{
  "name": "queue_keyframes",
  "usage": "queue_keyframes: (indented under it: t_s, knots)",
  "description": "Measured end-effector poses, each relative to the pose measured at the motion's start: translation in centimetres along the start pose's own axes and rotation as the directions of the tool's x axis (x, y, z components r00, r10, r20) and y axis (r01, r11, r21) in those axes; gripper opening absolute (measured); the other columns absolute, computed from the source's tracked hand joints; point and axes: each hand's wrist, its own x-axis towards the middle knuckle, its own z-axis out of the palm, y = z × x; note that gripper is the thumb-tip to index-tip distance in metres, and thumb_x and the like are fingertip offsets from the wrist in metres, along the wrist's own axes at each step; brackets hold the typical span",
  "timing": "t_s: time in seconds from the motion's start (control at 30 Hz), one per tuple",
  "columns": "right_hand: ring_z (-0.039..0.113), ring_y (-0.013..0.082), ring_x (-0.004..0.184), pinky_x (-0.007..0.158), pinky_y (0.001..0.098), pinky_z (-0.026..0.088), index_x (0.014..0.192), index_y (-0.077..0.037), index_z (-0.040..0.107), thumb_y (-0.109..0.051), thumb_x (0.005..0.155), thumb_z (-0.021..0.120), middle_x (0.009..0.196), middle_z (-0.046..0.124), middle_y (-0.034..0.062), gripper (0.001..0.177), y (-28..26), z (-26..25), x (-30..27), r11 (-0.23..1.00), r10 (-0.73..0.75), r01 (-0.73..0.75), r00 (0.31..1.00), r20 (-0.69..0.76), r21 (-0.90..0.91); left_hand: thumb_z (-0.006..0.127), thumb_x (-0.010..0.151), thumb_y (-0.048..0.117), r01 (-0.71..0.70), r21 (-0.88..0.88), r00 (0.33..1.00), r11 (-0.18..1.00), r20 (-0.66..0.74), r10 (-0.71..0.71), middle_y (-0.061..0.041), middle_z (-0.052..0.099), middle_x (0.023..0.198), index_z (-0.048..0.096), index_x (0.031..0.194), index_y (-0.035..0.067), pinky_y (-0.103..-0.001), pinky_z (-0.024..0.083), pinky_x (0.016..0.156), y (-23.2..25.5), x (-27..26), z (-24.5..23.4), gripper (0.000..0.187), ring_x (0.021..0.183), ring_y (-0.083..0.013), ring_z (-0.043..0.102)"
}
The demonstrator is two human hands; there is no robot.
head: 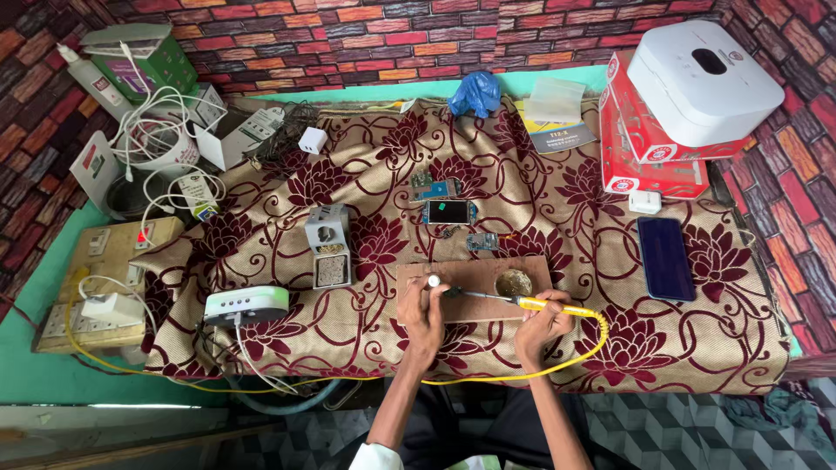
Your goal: The person uses a soldering iron and solder to work on a small circuit board placed on a wooden board. They repeatedly apply heat and solder to specific points on the board while holding it steady with their other hand.
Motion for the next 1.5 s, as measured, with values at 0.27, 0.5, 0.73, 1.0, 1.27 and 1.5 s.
queue_keyframes:
  t_s: [0.27, 0.5, 0.73, 1.0, 1.27, 1.5]
  knots:
    - [0.047, 0.0081, 0.054, 0.049, 0.023, 0.037, 0.092, -0.001, 0.052, -0.052, 0.108, 0.051, 0.075, 0.054, 0.0029, 0.054, 0.4, -0.5, -0.5, 0.995, 0.008, -0.01, 1.0, -0.023, -0.096, 0.064, 0.099, 0.005, 0.004, 0.002, 1.0, 1.0, -0.01, -0.004, -0.011, 0.067, 0.09, 0.07, 0.101, 0.001, -0.035, 0.046, 0.062, -0.9, -0.8, -0.2, 0.007, 0.072, -0.0193, 0.061]
    - [0.051, 0.0096, 0.056, 0.049, 0.0248, 0.038, 0.085, -0.001, 0.058, -0.042, 0.11, 0.051, 0.069, 0.056, 0.0038, 0.048, -1.7, 0.5, -0.3, 0.968, -0.008, -0.004, 0.999, -0.048, -0.25, 0.065, 0.096, 0.001, -0.004, 0.005, 1.0, 1.0, 0.01, 0.004, -0.01, 0.066, 0.085, 0.073, 0.098, 0.001, -0.035, 0.046, 0.061, -0.6, -0.6, 0.0, 0.008, 0.071, -0.0216, 0.059]
    - [0.05, 0.0132, 0.05, 0.053, 0.0296, 0.038, 0.079, -0.002, 0.061, -0.031, 0.111, 0.047, 0.058, 0.052, 0.0026, 0.046, -5.9, 2.4, 1.1, 0.803, -0.156, 0.209, 0.978, 0.141, -0.558, 0.059, 0.099, -0.001, -0.101, -0.095, 0.995, 0.99, -0.002, 0.101, -0.012, 0.067, 0.094, 0.071, 0.102, 0.0, -0.035, 0.046, 0.068, -0.7, -0.7, -0.5, 0.012, 0.08, -0.021, 0.059]
    - [0.056, 0.0119, 0.041, 0.039, 0.0288, 0.043, 0.078, -0.002, 0.065, -0.013, 0.106, 0.05, 0.066, 0.068, 0.0064, 0.034, -7.4, 5.1, 3.8, 0.739, -0.162, 0.413, 0.875, 0.456, -0.531, 0.056, 0.101, 0.004, 0.091, -0.117, 0.996, 0.989, 0.005, -0.091, -0.01, 0.073, 0.087, 0.07, 0.1, 0.003, -0.029, 0.049, 0.055, -1.7, -0.4, 0.1, 0.014, 0.067, -0.0159, 0.064]
    - [0.061, 0.0145, 0.053, 0.046, 0.0306, 0.045, 0.081, -0.001, 0.061, -0.009, 0.105, 0.053, 0.065, 0.065, 0.0103, 0.027, -9.4, 8.3, 4.5, 0.725, -0.106, 0.506, 0.752, 0.65, -0.467, 0.048, 0.107, 0.006, 0.115, -0.205, 0.993, 0.972, 0.004, -0.117, -0.01, 0.077, 0.095, 0.063, 0.11, 0.001, -0.033, 0.06, 0.069, -0.2, 2.1, -1.6, 0.016, 0.082, -0.0183, 0.074]
    - [0.057, 0.0161, 0.049, 0.045, 0.0332, 0.042, 0.081, 0.0, 0.058, -0.012, 0.105, 0.052, 0.061, 0.06, 0.0085, 0.027, -11.1, 9.9, 5.4, 0.79, 0.017, 0.402, 0.74, 0.672, -0.462, 0.043, 0.095, -0.008, 0.018, -0.069, 0.959, 0.997, 0.283, 0.002, -0.012, 0.077, 0.095, 0.061, 0.109, 0.001, -0.039, 0.054, 0.077, -1.2, 3.1, -1.7, 0.025, 0.083, -0.024, 0.071]
